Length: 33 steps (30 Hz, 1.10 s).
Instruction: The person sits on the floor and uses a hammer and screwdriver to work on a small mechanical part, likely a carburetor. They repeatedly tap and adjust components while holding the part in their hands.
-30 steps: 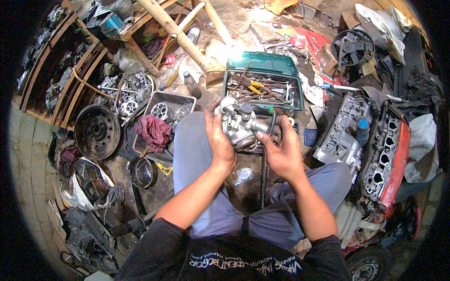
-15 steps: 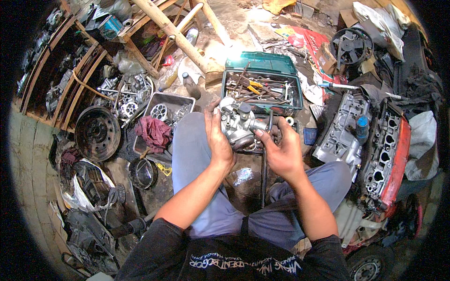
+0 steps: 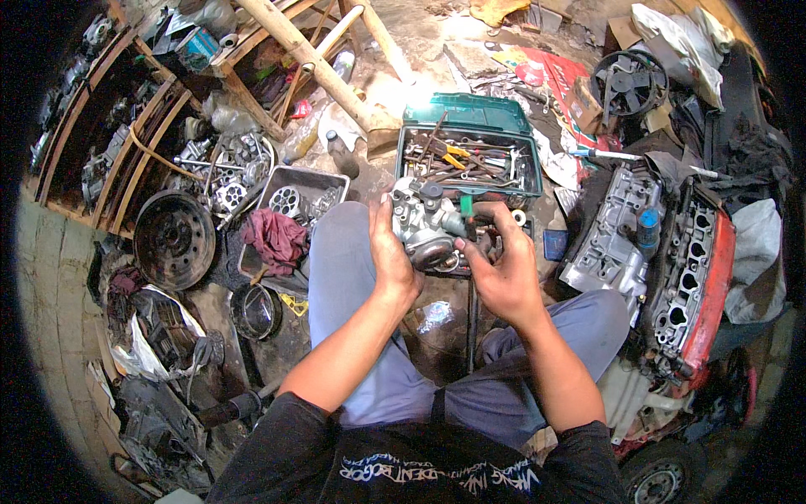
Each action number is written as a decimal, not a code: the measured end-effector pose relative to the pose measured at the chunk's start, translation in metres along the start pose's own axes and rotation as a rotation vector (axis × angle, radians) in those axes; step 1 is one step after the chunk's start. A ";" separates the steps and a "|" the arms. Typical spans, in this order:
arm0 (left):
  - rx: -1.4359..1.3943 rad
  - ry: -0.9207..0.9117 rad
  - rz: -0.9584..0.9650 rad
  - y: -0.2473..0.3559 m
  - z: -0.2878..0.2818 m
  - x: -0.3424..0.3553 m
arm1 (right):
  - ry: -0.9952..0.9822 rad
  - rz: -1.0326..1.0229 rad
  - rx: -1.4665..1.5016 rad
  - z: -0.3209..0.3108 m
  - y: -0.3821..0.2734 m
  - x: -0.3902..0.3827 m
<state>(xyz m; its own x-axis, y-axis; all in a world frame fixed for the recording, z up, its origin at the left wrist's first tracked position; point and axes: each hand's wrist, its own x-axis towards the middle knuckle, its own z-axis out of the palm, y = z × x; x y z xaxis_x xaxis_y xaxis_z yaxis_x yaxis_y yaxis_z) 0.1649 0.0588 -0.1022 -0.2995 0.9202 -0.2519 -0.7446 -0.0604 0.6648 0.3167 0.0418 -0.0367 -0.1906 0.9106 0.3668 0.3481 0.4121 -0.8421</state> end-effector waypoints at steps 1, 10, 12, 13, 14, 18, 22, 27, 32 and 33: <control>-0.008 -0.005 -0.020 0.002 0.002 -0.001 | -0.033 -0.041 -0.037 -0.002 0.002 0.000; -0.110 -0.054 -0.214 0.021 0.016 -0.013 | -0.071 -0.143 -0.174 -0.005 0.008 -0.004; -0.096 -0.047 -0.220 0.020 0.014 -0.011 | -0.070 -0.149 -0.148 -0.002 0.010 -0.005; -0.088 -0.029 -0.238 0.021 0.016 -0.012 | -0.054 -0.151 -0.153 -0.001 0.007 -0.005; -0.080 -0.011 -0.256 0.024 0.019 -0.014 | -0.038 -0.154 -0.158 0.000 0.001 -0.006; -0.067 -0.055 -0.276 0.024 0.018 -0.014 | 0.020 -0.188 -0.133 0.001 0.011 -0.007; -0.125 -0.135 -0.317 0.015 0.004 -0.007 | 0.021 -0.192 -0.170 0.001 0.001 -0.006; -0.143 -0.158 -0.336 0.017 0.005 -0.008 | -0.003 -0.195 -0.117 0.001 0.002 -0.003; -0.116 -0.088 -0.279 0.013 0.008 -0.007 | 0.043 0.042 0.005 -0.002 -0.002 0.000; -0.127 -0.116 -0.266 0.014 0.009 -0.008 | 0.037 0.102 0.021 0.000 0.005 -0.001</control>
<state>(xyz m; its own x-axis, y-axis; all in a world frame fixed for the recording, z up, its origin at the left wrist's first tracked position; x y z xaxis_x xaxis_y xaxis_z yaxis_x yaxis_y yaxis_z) 0.1622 0.0540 -0.0851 -0.0192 0.9477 -0.3186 -0.8583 0.1478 0.4914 0.3185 0.0432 -0.0411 -0.1208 0.9484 0.2930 0.3446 0.3169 -0.8836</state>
